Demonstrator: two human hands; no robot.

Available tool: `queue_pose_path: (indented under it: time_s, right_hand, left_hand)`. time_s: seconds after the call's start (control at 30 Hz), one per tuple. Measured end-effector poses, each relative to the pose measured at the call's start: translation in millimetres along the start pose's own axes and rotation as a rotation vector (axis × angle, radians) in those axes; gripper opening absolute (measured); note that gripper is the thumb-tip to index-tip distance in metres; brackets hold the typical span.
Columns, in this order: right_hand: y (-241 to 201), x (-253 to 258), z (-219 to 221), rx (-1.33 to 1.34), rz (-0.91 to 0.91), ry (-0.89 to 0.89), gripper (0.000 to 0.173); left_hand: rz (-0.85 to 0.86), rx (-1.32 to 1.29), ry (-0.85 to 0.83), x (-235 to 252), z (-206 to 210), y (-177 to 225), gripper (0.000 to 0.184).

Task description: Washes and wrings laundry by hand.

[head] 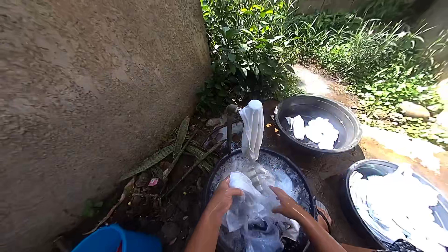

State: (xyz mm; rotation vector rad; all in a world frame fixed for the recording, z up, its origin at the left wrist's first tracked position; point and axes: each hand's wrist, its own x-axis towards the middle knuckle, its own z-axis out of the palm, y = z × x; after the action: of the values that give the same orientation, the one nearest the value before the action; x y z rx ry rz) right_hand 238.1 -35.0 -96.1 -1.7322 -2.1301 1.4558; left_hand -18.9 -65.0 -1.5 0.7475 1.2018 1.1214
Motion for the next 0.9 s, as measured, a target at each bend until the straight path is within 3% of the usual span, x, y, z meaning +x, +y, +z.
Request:
queue_pose_path:
  time_s: [0.07, 0.13, 0.17, 0.2, 0.27, 0.33, 0.4, 0.43, 0.5, 0.6, 0.73, 0.83, 0.9]
  right_hand:
    - [-15, -8, 1, 0.072, -0.051, 0.052, 0.128]
    - [-27, -9, 12, 0.17, -0.15, 0.127, 0.144]
    - [-36, -11, 18, 0.255, -0.213, 0.182, 0.141]
    - [-48, -16, 22, 0.366, -0.271, 0.253, 0.126]
    - [-73, -32, 26, 0.633, -0.327, 0.39, 0.081]
    - [-86, -40, 27, 1.008, -0.332, 0.44, 0.042]
    - [-98, -48, 22, 1.339, -0.334, 0.43, 0.026]
    - [-106, -54, 17, 1.462, -0.327, 0.414, 0.025]
    - [-120, -66, 10, 1.627, -0.332, 0.367, 0.027]
    - [-137, -79, 18, 1.81, -0.32, 0.213, 0.029]
    - [-122, -77, 42, 2.109, -0.281, -0.03, 0.035]
    - [-87, -76, 56, 2.05, -0.275, 0.13, 0.029]
    - [-55, -77, 61, 1.736, -0.208, 0.27, 0.031]
  left_hand:
    - [0.094, -0.209, -0.091, -23, 26, 25, 0.067]
    - [0.179, -0.452, -0.207, -46, 45, 40, 0.064]
    - [0.219, -0.588, -0.267, -55, 52, 44, 0.061]
    - [0.254, -0.717, -0.311, -63, 56, 46, 0.057]
    - [0.302, -0.925, -0.321, -73, 59, 48, 0.051]
    - [0.326, -1.078, -0.189, -74, 55, 43, 0.054]
    - [0.338, -1.147, 0.011, -65, 43, 22, 0.045]
    - [0.297, -1.098, 0.132, -59, 35, 8, 0.04]
    - [0.058, -0.847, 0.346, -47, 28, -22, 0.044]
    - [-0.143, -0.712, 0.305, -43, 48, -73, 0.069]
    - [0.096, -0.997, 0.192, -40, 66, -90, 0.082]
    - [0.257, -0.882, 0.187, -23, 50, -70, 0.08]
    - [0.263, -0.745, 0.211, -20, 42, -50, 0.058]
